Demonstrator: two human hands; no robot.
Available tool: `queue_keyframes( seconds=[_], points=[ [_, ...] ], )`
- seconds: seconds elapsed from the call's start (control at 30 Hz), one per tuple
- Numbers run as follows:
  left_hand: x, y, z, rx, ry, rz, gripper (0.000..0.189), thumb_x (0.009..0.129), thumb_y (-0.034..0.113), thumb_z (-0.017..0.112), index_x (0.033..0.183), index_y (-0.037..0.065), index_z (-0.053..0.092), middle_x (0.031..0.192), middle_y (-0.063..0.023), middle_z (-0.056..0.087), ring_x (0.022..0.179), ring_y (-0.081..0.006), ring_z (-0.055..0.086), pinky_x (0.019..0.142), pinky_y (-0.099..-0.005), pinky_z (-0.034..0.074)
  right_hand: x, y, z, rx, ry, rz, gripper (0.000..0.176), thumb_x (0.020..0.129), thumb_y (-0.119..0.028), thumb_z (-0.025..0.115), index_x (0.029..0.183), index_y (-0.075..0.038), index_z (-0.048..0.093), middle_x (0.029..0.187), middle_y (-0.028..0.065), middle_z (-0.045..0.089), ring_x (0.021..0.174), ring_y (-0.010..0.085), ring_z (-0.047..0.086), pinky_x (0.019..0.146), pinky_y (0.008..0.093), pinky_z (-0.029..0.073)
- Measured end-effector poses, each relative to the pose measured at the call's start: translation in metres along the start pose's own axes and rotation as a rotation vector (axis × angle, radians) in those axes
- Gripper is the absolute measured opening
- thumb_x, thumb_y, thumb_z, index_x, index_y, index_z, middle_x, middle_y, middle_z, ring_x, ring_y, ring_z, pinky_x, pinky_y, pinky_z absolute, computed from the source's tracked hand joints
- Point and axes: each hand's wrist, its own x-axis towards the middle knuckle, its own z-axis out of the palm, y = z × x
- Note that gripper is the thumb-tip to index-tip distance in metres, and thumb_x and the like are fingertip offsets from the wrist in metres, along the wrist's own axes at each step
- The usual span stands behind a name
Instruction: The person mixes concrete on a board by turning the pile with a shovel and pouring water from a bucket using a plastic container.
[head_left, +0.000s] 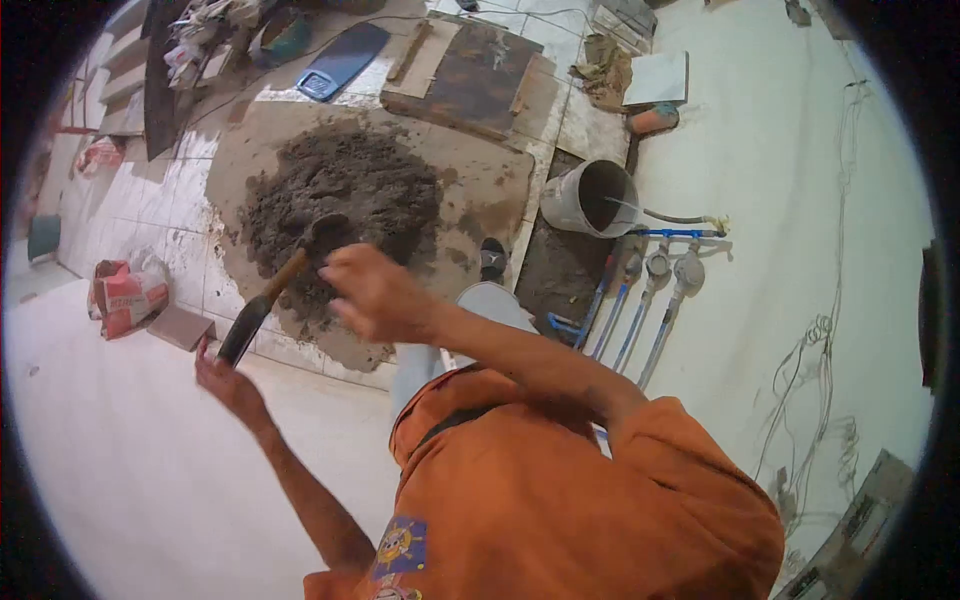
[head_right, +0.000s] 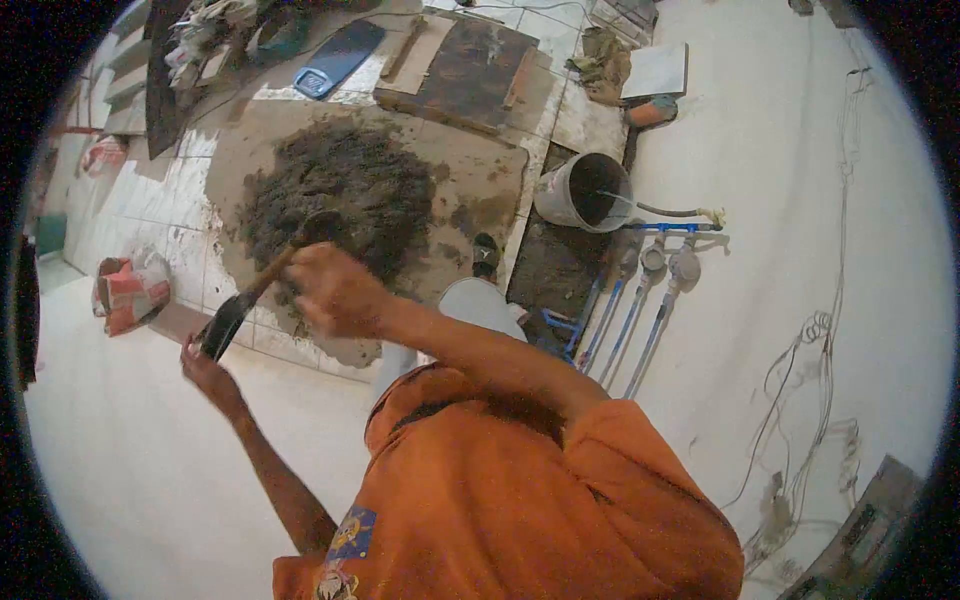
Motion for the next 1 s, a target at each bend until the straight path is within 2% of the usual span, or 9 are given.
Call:
queue_keyframes(
  seconds=[0.13,0.2,0.33,0.4,0.47,0.53,0.63,0.77,1.0],
  points=[
    [0.0,0.039,0.003,0.28,-0.095,0.011,0.034,0.093,0.021,0.034,0.111,0.0,0.055,0.113,-0.0179,0.052,0.109,-0.0325,0.043,0.095,-0.0413,0.031,-0.123,0.177,-0.07,-0.188,0.046,0.534,0.026,0.076,-0.015,0.062,0.096,0.0,0.058,0.091,0.0151,0.058,0.089,0.0314,0.055,0.08,0.0373,0.044],
    [-0.006,0.027,0.013,0.176,-0.201,-0.147,0.032,0.09,0.017,0.036,0.107,0.0,0.058,0.112,-0.0185,0.054,0.108,-0.0316,0.045,0.095,-0.0408,0.032,-0.166,0.232,-0.136,-0.09,0.181,0.921,0.02,0.078,-0.016,0.059,0.093,-0.003,0.06,0.085,0.0142,0.061,0.081,0.028,0.06,0.073,0.0345,0.047],
    [-0.008,-0.002,0.019,0.27,-0.198,-0.036,0.043,0.089,0.025,0.031,0.109,-0.002,0.057,0.111,-0.0184,0.054,0.108,-0.029,0.047,0.097,-0.0397,0.033,-0.287,0.385,-0.225,-0.284,0.266,1.351,0.019,0.08,-0.019,0.058,0.09,-0.003,0.06,0.08,0.0135,0.063,0.068,0.0207,0.062,0.063,0.0333,0.049],
    [-0.001,0.06,0.038,0.221,-0.13,-0.173,0.048,0.086,0.03,0.031,0.11,-0.002,0.056,0.112,-0.018,0.055,0.107,-0.0288,0.048,0.094,-0.0397,0.036,-0.335,0.443,-0.259,-0.126,0.361,1.541,0.018,0.082,-0.021,0.056,0.086,-0.003,0.06,0.075,0.0119,0.062,0.062,0.0182,0.061,0.055,0.0324,0.05],
    [0.017,0.056,0.038,0.184,-0.154,-0.242,0.048,0.086,0.033,0.033,0.112,-0.001,0.055,0.112,-0.0174,0.055,0.105,-0.0277,0.051,0.091,-0.0387,0.04,-0.375,0.499,-0.285,0.125,0.448,1.656,0.02,0.084,-0.021,0.054,0.083,-0.002,0.059,0.071,0.0102,0.06,0.059,0.0177,0.061,0.05,0.0305,0.051],
    [0.032,0.075,0.05,0.117,-0.07,-0.356,0.049,0.085,0.032,0.04,0.113,-0.008,0.05,0.107,-0.0197,0.056,0.101,-0.0314,0.054,0.086,-0.0409,0.046,-0.427,0.565,-0.291,0.328,0.439,1.763,0.022,0.085,-0.021,0.052,0.083,-0.001,0.058,0.069,0.0084,0.059,0.058,0.0184,0.06,0.049,0.0282,0.051],
    [0.045,0.097,0.089,0.165,-0.042,-0.308,0.05,0.086,0.033,0.038,0.113,-0.008,0.05,0.107,-0.0194,0.056,0.101,-0.0311,0.054,0.086,-0.0408,0.046,-0.465,0.644,-0.292,-0.064,0.075,1.807,0.02,0.085,-0.019,0.052,0.085,0.001,0.056,0.069,0.0095,0.059,0.057,0.0179,0.059,0.05,0.0286,0.052],
    [0.059,0.115,0.13,0.231,-0.048,-0.227,0.051,0.086,0.034,0.037,0.113,-0.007,0.051,0.107,-0.0191,0.056,0.101,-0.0308,0.054,0.086,-0.0406,0.045,-0.455,0.691,-0.289,0.006,0.267,1.854,0.023,0.085,-0.018,0.051,0.095,0.002,0.055,0.077,0.0147,0.059,0.066,0.0243,0.062,0.058,0.033,0.052],
    [0.082,0.131,0.173,0.297,-0.051,-0.152,0.052,0.087,0.036,0.034,0.113,-0.006,0.051,0.107,-0.0184,0.056,0.101,-0.0302,0.054,0.087,-0.0404,0.044,-0.511,0.801,-0.233,-0.316,0.103,1.853,0.027,0.085,-0.019,0.05,0.101,0.003,0.054,0.082,0.0156,0.059,0.071,0.024,0.062,0.061,0.0316,0.051]
  ],
)
